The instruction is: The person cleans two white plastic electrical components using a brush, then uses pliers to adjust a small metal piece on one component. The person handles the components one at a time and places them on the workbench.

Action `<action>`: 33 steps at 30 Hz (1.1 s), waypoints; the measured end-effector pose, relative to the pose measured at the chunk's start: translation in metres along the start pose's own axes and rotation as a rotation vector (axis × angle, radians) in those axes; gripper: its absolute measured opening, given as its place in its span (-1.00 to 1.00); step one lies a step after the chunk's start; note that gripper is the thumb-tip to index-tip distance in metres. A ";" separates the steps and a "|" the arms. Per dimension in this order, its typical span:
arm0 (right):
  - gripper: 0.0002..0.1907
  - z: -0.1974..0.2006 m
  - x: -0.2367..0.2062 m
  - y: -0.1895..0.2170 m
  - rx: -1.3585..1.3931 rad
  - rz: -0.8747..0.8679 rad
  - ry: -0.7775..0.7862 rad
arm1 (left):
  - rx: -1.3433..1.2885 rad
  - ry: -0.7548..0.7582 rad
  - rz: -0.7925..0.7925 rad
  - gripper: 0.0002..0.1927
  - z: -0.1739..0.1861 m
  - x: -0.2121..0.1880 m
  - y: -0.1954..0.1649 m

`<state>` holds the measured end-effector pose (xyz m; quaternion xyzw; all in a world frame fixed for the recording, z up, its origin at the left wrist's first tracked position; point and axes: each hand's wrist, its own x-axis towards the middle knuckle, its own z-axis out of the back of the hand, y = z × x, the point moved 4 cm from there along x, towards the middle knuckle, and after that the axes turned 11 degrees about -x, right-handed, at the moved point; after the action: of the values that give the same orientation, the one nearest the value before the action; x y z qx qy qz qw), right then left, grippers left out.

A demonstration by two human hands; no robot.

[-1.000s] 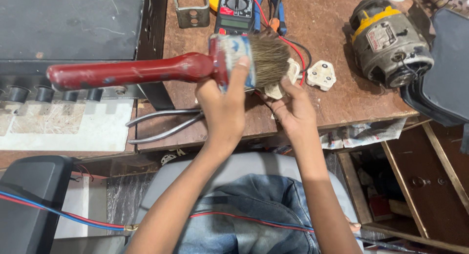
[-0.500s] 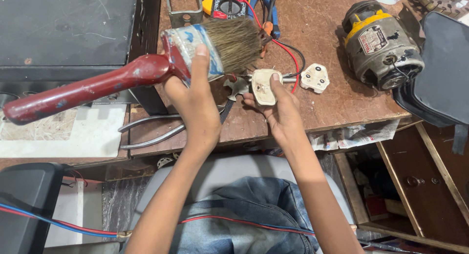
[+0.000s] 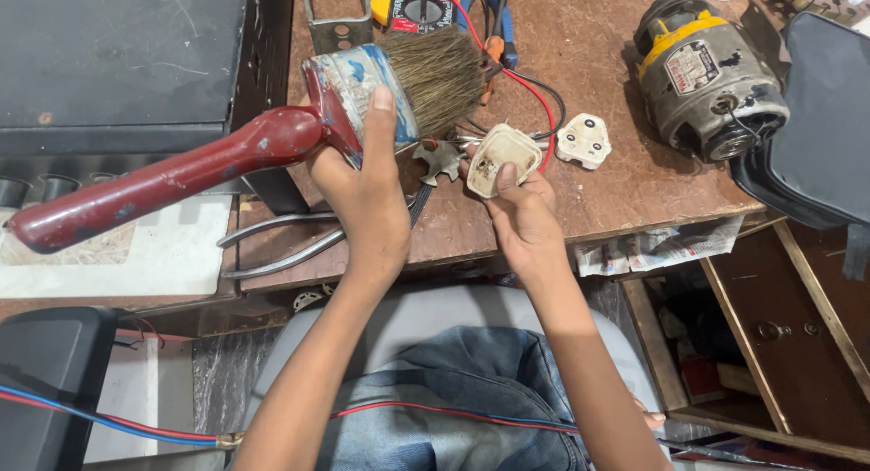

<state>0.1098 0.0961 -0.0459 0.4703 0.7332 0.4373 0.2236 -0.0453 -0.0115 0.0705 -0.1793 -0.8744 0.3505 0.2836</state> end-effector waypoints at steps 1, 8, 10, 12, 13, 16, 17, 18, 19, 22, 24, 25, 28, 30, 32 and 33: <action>-0.59 0.001 -0.001 -0.001 -0.005 0.007 0.017 | -0.011 0.014 0.004 -0.73 -0.002 -0.001 -0.001; -0.62 0.005 -0.004 -0.001 0.014 0.033 0.048 | -0.012 0.076 0.014 -0.76 -0.009 -0.004 -0.004; -0.63 0.005 -0.005 -0.001 0.035 0.022 0.020 | -0.001 0.083 0.012 -0.77 -0.009 -0.004 -0.005; -0.65 0.006 -0.005 0.000 0.087 -0.001 -0.014 | 0.017 0.086 0.025 -0.78 -0.010 -0.003 -0.006; -0.65 0.006 -0.004 0.001 0.098 -0.003 -0.022 | 0.011 0.105 0.020 -0.78 -0.010 -0.004 -0.007; -0.63 0.003 -0.002 0.004 0.131 0.000 -0.022 | 0.042 0.150 0.027 -0.79 -0.012 -0.003 -0.010; -0.61 0.002 -0.001 0.006 0.138 0.012 -0.006 | 0.081 0.160 0.046 -0.81 -0.012 -0.003 -0.009; -0.59 0.001 -0.001 0.007 0.144 0.024 0.010 | 0.120 0.170 0.064 -0.82 -0.013 -0.003 -0.009; -0.57 -0.001 -0.002 0.009 0.145 0.030 0.021 | 0.149 0.183 0.032 -0.81 -0.014 -0.004 -0.010; -0.50 -0.006 -0.005 0.013 0.166 0.033 0.056 | 0.232 0.222 -0.046 -0.80 -0.019 -0.006 -0.012; -0.46 -0.010 -0.005 0.017 0.197 0.017 0.085 | 0.272 0.248 -0.082 -0.80 -0.022 -0.007 -0.012; -0.46 -0.011 -0.006 0.019 0.195 0.015 0.080 | 0.294 0.266 -0.126 -0.79 -0.024 -0.008 -0.013; -0.44 -0.015 -0.007 0.023 0.185 0.018 0.066 | 0.338 0.310 -0.209 -0.78 -0.026 -0.009 -0.016; -0.41 -0.017 -0.010 0.024 0.171 0.028 0.052 | 0.341 0.327 -0.195 -0.77 -0.026 -0.011 -0.015; -0.39 -0.018 -0.012 0.026 0.175 0.029 0.046 | 0.347 0.346 -0.203 -0.78 -0.027 -0.012 -0.016; -0.38 -0.017 -0.012 0.026 0.176 0.032 0.043 | 0.349 0.357 -0.207 -0.79 -0.027 -0.013 -0.017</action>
<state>0.1160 0.0828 -0.0160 0.4904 0.7659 0.3844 0.1586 -0.0204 -0.0157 0.0937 -0.0963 -0.7507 0.4279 0.4940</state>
